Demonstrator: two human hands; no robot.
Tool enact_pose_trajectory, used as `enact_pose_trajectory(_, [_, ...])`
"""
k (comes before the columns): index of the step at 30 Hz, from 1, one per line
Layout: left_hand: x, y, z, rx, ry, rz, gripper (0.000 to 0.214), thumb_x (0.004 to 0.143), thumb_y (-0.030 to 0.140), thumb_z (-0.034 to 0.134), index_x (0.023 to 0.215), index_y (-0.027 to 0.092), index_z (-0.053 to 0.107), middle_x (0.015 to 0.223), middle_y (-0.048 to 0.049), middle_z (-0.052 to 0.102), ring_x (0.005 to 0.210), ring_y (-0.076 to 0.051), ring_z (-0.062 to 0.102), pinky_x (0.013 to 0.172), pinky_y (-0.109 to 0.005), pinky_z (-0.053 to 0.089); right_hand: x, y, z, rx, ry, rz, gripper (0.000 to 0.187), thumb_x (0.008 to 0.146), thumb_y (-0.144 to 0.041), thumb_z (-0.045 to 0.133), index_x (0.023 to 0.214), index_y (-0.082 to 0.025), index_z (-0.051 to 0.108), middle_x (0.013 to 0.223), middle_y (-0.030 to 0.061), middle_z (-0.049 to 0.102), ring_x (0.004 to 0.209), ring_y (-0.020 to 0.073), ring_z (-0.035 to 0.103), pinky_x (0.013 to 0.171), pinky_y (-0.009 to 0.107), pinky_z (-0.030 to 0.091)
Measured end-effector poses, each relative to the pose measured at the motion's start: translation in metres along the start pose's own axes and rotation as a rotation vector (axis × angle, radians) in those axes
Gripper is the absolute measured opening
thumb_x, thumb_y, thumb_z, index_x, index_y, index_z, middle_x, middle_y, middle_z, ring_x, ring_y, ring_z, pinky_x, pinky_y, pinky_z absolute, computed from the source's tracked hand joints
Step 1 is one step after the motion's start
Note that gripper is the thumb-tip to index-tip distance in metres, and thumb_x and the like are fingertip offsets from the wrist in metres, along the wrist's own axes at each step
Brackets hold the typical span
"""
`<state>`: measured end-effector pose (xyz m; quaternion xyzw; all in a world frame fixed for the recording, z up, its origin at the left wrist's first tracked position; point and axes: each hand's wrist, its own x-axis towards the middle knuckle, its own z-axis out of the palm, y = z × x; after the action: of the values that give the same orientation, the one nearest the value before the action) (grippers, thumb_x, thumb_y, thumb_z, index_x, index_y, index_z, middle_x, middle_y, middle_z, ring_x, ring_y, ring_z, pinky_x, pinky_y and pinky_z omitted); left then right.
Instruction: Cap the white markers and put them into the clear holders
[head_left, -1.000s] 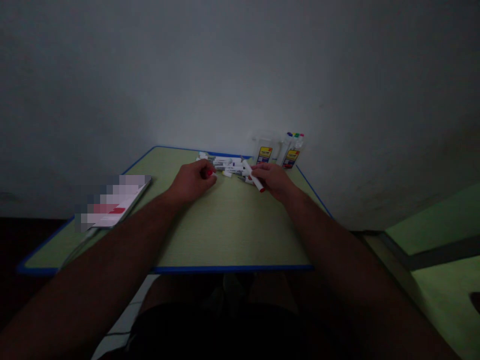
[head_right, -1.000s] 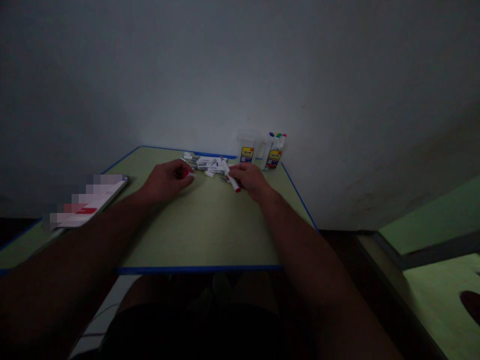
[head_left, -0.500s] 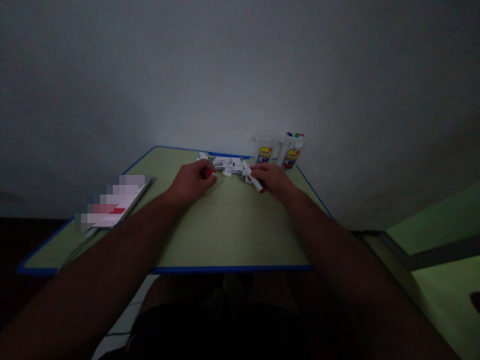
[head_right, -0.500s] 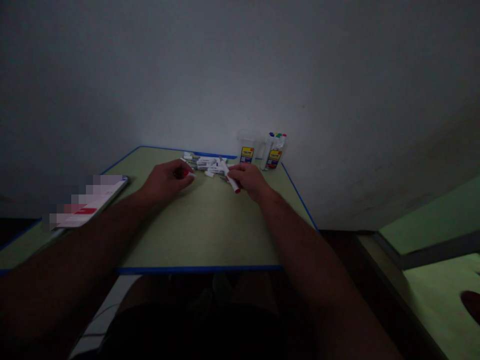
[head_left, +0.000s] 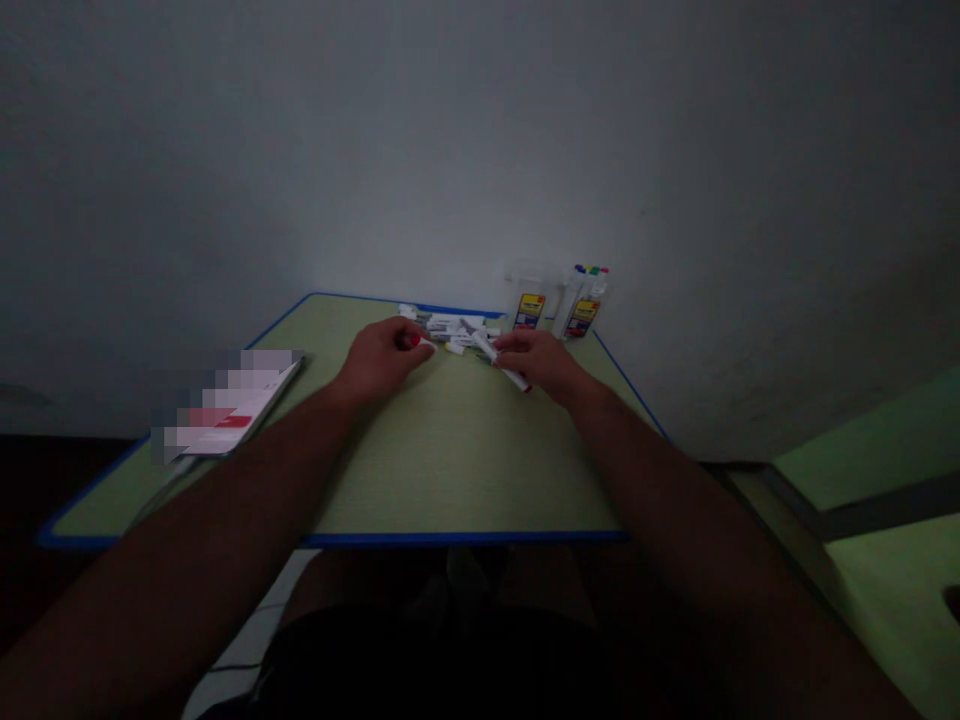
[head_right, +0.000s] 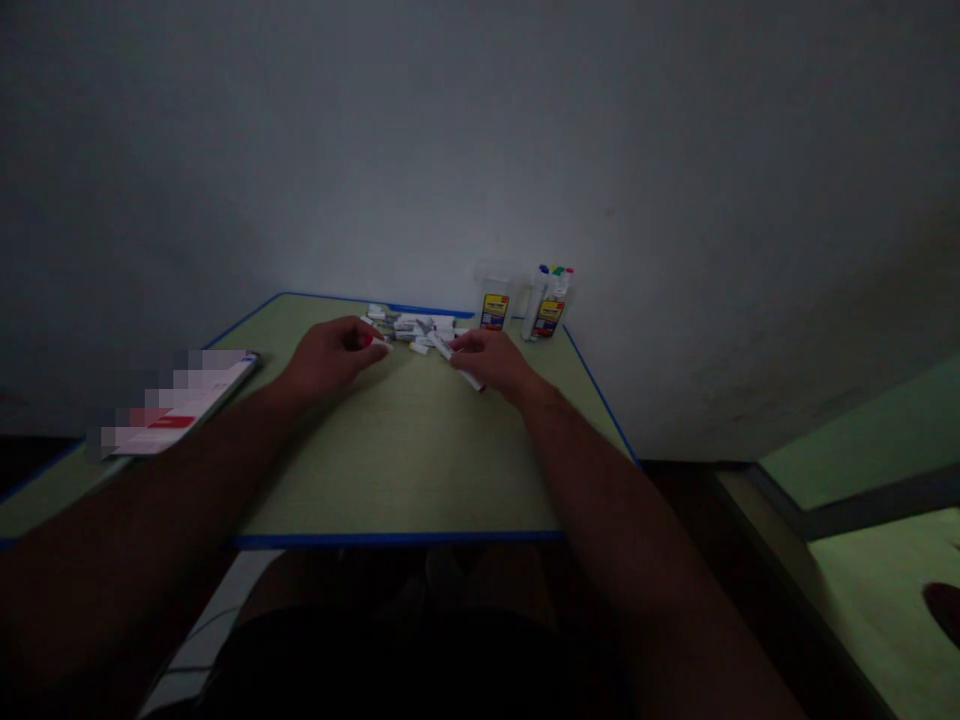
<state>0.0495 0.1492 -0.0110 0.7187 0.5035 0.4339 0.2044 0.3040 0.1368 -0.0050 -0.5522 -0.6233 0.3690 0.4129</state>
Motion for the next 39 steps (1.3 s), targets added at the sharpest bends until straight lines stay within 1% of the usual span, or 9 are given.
enact_pose_trajectory(5, [0.0026,-0.0005,-0.0006,-0.193,-0.007,-0.092,0.025,0.071,0.036,0.075,0.084,0.016,0.071,0.068,-0.0015,0.065,0.058,-0.014,0.055,0.057,-0.029,0.044,-0.0013,0.0016,-0.0013,-0.074,-0.086,-0.071,0.020,0.068,-0.013,0.076,0.088,-0.017,0.077,0.079,0.0017,0.073,0.072,0.0134,0.064,0.068,0.026,0.048])
enact_pose_trajectory(11, [0.0010,0.0036,0.0000,-0.262,-0.017,-0.102,0.021,0.070,0.032,0.077,0.082,0.016,0.071,0.065,-0.0003,0.064,0.055,-0.012,0.054,0.056,-0.028,0.045,-0.0011,0.0041,-0.0013,-0.151,-0.150,-0.110,0.020,0.069,-0.013,0.074,0.088,-0.018,0.078,0.081,0.0025,0.074,0.073,0.0147,0.064,0.073,0.030,0.049])
enact_pose_trajectory(19, [0.0006,0.0033,0.0019,-0.328,-0.047,-0.085,0.021,0.069,0.030,0.078,0.082,0.016,0.071,0.068,-0.0019,0.066,0.056,-0.012,0.054,0.055,-0.028,0.043,-0.0024,0.0007,0.0001,-0.143,-0.168,-0.107,0.022,0.069,-0.009,0.073,0.090,-0.015,0.078,0.079,0.0022,0.071,0.071,0.0131,0.061,0.070,0.028,0.046])
enact_pose_trajectory(23, [-0.0002,0.0034,0.0026,-0.349,-0.079,-0.078,0.021,0.069,0.030,0.079,0.082,0.016,0.071,0.068,-0.0019,0.066,0.056,-0.012,0.054,0.056,-0.028,0.042,-0.0014,0.0021,0.0000,-0.138,-0.186,-0.116,0.023,0.068,-0.010,0.074,0.090,-0.017,0.078,0.081,0.0023,0.071,0.072,0.0136,0.061,0.072,0.029,0.047])
enact_pose_trajectory(29, [-0.0002,0.0007,0.0046,-0.401,-0.150,-0.073,0.022,0.068,0.032,0.080,0.081,0.017,0.070,0.062,-0.0011,0.064,0.056,-0.013,0.053,0.056,-0.028,0.041,-0.0019,0.0035,-0.0005,-0.108,-0.218,-0.128,0.024,0.068,-0.012,0.073,0.091,-0.018,0.078,0.078,0.0011,0.070,0.070,0.0130,0.060,0.069,0.028,0.047])
enact_pose_trajectory(35, [0.0013,-0.0033,0.0064,-0.427,-0.175,-0.080,0.026,0.064,0.032,0.081,0.082,0.017,0.069,0.061,0.0007,0.063,0.055,-0.013,0.054,0.055,-0.028,0.039,0.0003,0.0062,-0.0002,-0.086,-0.232,-0.145,0.027,0.066,-0.015,0.073,0.092,-0.017,0.078,0.076,0.0003,0.069,0.069,0.0128,0.060,0.067,0.027,0.045])
enact_pose_trajectory(39, [0.0007,-0.0029,0.0067,-0.447,-0.194,-0.087,0.028,0.064,0.032,0.082,0.083,0.017,0.068,0.063,-0.0002,0.065,0.058,-0.014,0.057,0.057,-0.028,0.042,0.0011,0.0064,0.0002,-0.116,-0.224,-0.163,0.027,0.066,-0.016,0.073,0.093,-0.017,0.079,0.075,-0.0001,0.069,0.068,0.0126,0.060,0.067,0.027,0.046])
